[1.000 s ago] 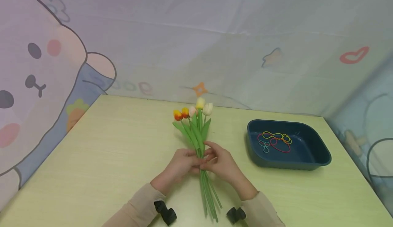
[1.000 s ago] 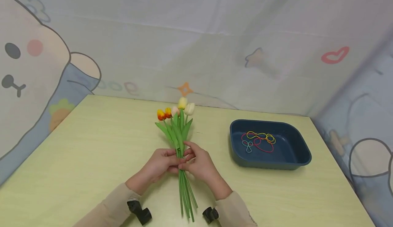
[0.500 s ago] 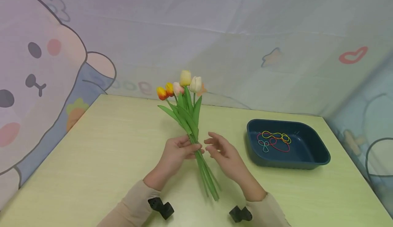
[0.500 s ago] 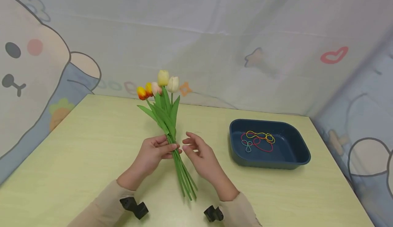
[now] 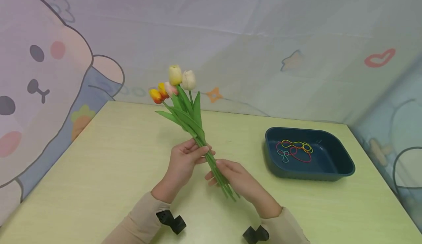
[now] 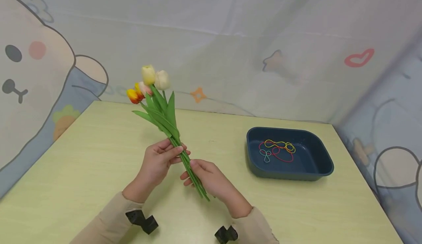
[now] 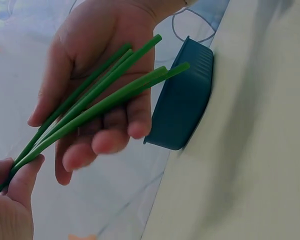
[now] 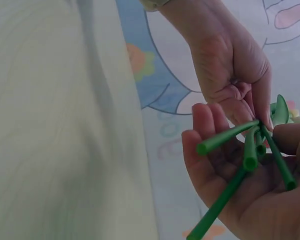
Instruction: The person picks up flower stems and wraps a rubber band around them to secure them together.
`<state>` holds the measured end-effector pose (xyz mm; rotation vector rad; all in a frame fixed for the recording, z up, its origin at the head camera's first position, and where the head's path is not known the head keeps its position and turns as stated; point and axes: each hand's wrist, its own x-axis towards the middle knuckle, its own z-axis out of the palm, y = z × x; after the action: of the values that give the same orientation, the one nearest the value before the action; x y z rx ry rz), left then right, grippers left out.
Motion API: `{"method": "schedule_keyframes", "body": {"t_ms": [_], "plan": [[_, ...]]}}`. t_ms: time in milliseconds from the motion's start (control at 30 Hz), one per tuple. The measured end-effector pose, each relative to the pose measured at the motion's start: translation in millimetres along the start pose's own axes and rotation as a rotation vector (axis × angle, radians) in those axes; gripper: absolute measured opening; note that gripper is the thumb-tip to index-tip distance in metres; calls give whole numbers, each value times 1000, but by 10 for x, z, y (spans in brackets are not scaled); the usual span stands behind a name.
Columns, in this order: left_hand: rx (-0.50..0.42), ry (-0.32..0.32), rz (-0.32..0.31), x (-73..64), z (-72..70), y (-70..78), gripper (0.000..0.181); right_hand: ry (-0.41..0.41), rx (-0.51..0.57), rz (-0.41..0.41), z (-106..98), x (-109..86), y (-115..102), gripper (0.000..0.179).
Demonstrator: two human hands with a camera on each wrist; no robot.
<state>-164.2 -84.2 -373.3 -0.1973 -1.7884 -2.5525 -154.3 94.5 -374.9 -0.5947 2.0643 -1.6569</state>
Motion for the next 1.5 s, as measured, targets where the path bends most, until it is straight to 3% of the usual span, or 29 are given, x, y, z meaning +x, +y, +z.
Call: {"method": "schedule_keyframes", "body": {"t_ms": [267, 467, 733, 933, 1167, 1333, 1500], "plan": [[21, -8, 22, 6, -8, -39, 25, 21, 73, 27, 40, 14, 24, 40], [34, -3, -14, 13, -6, -44, 24, 77, 114, 53, 114, 26, 43, 37], [53, -21, -68, 20, -4, -26, 22, 110, 147, 14, 151, 26, 75, 33], [96, -43, -91, 4, -13, 18, 22, 120, 66, -8, 156, 36, 81, 35], [165, -18, -117, 14, 12, 0, 15, 145, -163, -48, 129, -5, 94, 33], [164, 18, -140, 7, 20, 3, 20, 116, -190, -59, 111, -17, 88, 31], [162, 9, -154, -7, -14, 25, 27, 63, -178, -37, 52, 15, 112, 30]]}}
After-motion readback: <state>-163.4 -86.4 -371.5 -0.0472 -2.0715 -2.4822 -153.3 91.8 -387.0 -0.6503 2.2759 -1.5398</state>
